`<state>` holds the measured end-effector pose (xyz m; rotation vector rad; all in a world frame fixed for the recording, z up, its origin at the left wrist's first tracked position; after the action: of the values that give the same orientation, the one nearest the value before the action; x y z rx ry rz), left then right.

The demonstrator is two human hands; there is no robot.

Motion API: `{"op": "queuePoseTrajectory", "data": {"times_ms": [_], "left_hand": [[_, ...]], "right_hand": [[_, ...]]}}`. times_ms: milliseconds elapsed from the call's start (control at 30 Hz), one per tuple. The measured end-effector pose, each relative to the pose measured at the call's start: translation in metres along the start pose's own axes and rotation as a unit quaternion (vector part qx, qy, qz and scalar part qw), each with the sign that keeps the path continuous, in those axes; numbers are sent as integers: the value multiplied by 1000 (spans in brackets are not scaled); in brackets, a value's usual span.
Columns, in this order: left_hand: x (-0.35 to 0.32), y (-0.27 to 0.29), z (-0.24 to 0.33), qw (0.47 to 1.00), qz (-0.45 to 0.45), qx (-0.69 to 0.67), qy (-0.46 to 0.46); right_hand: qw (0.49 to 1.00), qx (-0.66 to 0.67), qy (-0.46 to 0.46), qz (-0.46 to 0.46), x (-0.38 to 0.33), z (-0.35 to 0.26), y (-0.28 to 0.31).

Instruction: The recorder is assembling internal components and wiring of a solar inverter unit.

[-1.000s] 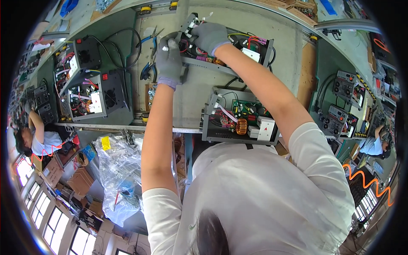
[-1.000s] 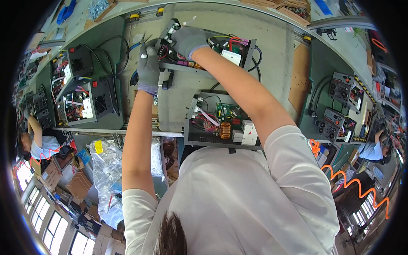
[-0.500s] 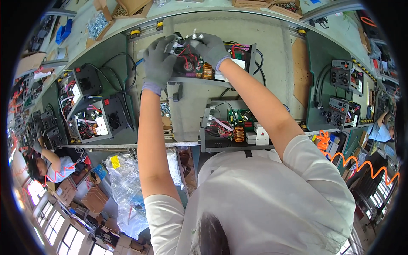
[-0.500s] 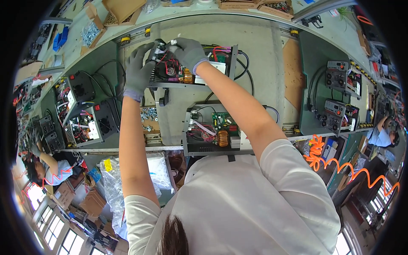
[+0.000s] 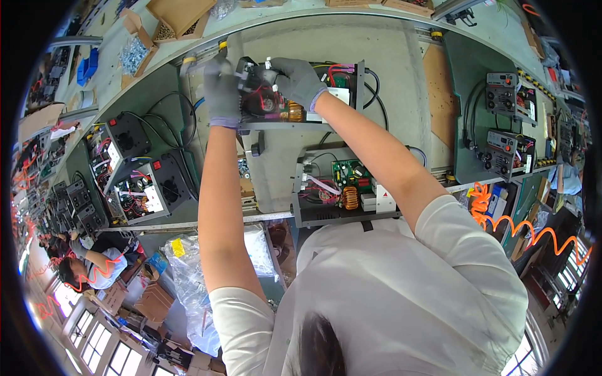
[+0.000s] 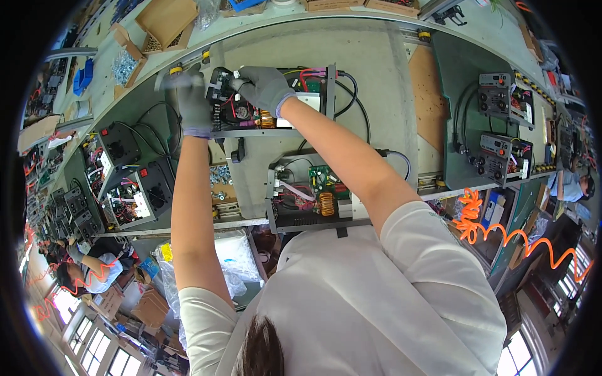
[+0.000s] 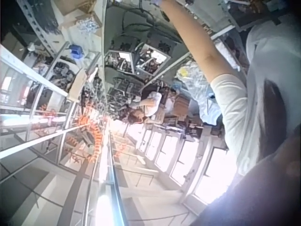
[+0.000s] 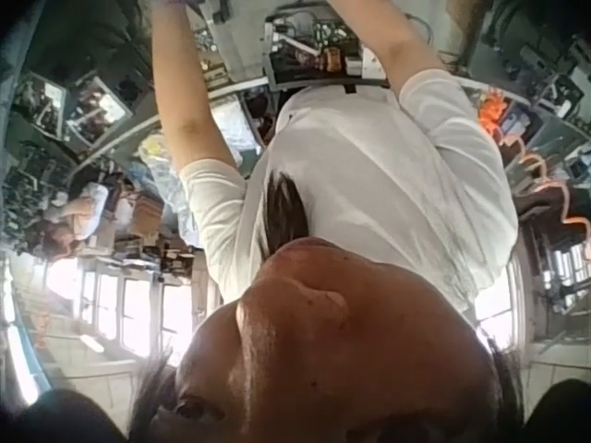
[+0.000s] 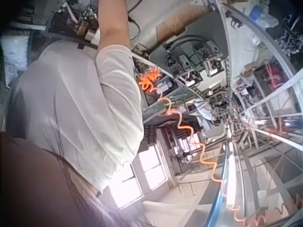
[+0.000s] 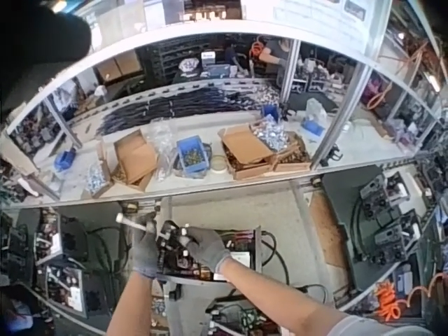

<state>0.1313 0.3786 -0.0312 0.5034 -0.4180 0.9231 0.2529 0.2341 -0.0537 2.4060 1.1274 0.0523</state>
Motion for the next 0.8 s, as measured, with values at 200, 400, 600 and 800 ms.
{"op": "queuePoseTrajectory", "data": {"times_ms": [200,400,600,800], "left_hand": [[-17,-6,-7,968,43,-132,209],[-22,0,-10,981,-23,-71,179],[-25,1,-6,980,21,-81,179],[-28,0,-8,974,-2,-53,222]], "right_hand": [[999,-32,-33,14,17,11,1],[977,-190,-69,-63,26,-6,-25],[926,-346,-120,-94,40,7,-32],[927,-352,-70,-106,43,4,-34]]}}
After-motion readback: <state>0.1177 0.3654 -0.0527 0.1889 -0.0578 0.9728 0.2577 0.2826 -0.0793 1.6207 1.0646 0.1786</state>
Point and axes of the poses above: each hand's wrist, its own x-axis towards the middle knuckle, its own y-axis out of the back of the hand, z = x × y, the point moved 8 cm from there along x, towards the middle knuckle, and after that the axes turned 15 degrees about -y, right-handed, at the moved point
